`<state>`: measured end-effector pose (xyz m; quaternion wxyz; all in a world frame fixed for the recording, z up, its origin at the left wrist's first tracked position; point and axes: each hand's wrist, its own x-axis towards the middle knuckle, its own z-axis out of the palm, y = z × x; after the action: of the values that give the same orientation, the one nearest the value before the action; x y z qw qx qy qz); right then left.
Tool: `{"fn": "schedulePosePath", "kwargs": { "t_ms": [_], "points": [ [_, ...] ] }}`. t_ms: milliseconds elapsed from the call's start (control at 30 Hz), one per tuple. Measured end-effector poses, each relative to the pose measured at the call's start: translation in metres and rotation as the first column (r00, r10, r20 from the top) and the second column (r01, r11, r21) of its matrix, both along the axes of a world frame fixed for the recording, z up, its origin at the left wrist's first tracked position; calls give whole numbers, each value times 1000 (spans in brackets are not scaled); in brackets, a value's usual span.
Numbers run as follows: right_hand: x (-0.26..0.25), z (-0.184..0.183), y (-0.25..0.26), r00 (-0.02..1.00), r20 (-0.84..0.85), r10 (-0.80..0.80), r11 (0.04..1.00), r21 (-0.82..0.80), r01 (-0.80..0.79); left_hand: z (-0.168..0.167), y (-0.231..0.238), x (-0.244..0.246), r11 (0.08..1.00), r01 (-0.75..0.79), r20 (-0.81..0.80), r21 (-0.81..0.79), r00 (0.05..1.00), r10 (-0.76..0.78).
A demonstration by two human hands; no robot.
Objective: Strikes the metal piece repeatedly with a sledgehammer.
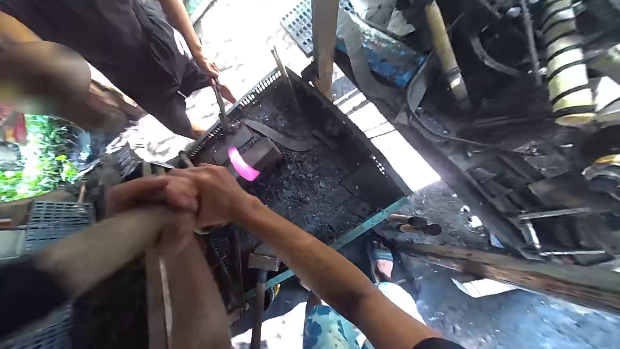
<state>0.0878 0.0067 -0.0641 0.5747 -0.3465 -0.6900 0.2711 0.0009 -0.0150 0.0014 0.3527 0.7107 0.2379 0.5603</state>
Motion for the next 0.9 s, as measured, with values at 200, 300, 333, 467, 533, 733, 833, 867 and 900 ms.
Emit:
{"fn": "schedulePosePath", "kwargs": {
  "t_ms": [200,300,333,467,533,733,833,867,900],
  "points": [
    [-1,-252,-86,982,25,190,453,-889,-65,-305,-23,-23,600,-176,-14,-781,964,265],
    [5,-165,-115,968,99,229,675,-733,-85,-190,-72,-21,812,-68,133,-580,975,177],
    [5,-126,-120,974,85,209,758,-643,-106,-144,-83,-20,880,-34,141,-473,984,113],
    [3,7,-97,983,-41,179,964,-191,-183,10,-89,-21,995,32,-60,-91,997,-37],
    [1,49,-61,986,-72,149,988,-16,-151,53,-61,-37,996,91,-184,-22,978,-94],
    [-8,-158,-30,996,47,80,804,-593,-37,-185,11,-28,898,-174,-60,-404,985,164],
    [-10,-257,-81,981,77,176,395,-919,1,-312,-17,-27,602,-179,-12,-778,963,270],
    [-3,-250,-89,965,131,229,415,-909,25,-306,-27,-27,616,-102,68,-781,967,245],
    [1,-228,-99,950,162,266,485,-874,13,-278,-43,-29,671,-43,142,-740,965,219]
  ]
}}
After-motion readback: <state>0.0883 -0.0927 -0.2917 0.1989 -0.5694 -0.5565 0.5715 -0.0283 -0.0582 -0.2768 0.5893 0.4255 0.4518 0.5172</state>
